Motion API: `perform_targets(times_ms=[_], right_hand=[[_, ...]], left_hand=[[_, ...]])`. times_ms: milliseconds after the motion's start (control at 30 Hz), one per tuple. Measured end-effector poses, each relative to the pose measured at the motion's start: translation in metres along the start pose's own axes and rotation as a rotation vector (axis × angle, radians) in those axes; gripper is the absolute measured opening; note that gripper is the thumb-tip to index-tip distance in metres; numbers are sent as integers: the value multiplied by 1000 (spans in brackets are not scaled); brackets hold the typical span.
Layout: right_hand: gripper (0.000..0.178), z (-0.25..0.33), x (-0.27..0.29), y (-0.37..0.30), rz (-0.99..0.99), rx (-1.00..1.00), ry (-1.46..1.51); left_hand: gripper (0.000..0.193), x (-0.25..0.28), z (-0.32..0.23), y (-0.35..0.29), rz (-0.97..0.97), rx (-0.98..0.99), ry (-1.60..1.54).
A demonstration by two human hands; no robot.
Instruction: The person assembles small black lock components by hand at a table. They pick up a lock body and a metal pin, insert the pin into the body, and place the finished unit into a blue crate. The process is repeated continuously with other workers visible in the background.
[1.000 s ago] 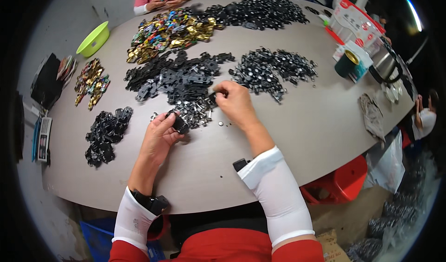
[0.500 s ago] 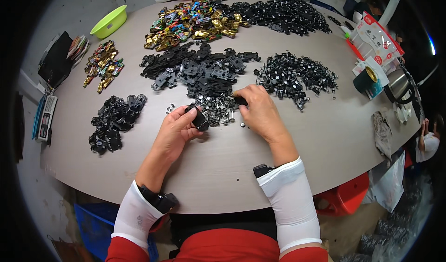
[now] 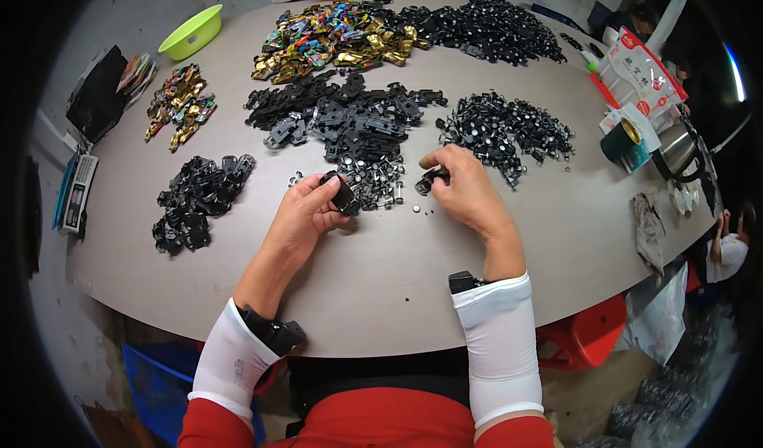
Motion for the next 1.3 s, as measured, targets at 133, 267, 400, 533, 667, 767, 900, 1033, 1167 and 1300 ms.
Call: perform_targets(times_ms=[133,267,400,533,667,767,900,1033,1167,1300], right_hand=[[14,31,-13,-4,29,138,-78],[8,39,-33,-6,44,175,-244],[4,35,-33,-5,17,179,-235],[6,43,-15,-4,-121,250,-162],[8,74,-29,-2,-96,349,28],[7,91,-50,-11,39,296,198],[8,101,-80,-20,204,281,224],[7,110,-88,-26,215,384,63],[7,112,-88,-30,176,412,-51],[8,129,-87,-34,193,403,-53]], left_hand=[[21,0,-1,-2,-4,-6,-39],[20,-3,0,0,8,-12,-69],[21,-3,1,0,14,-15,-72],[23,-3,-2,0,4,-27,-78],[27,13,-11,1,-96,-129,-85],[27,30,-25,0,-156,-184,-54],[25,77,-74,-32,-309,-397,218],[26,144,-120,-85,-633,-579,616],[32,177,-138,-122,-855,-463,1059],[39,198,-146,-140,-904,-616,1246]])
Point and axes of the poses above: each hand's wrist, its own y-axis towards the middle knuckle, its own x-axis out of the back of the hand, z = x × y, the point moved 10 cm from there along y, towards the middle knuckle, and after that the axes turned 3 degrees about x, right-handed, at the moved point
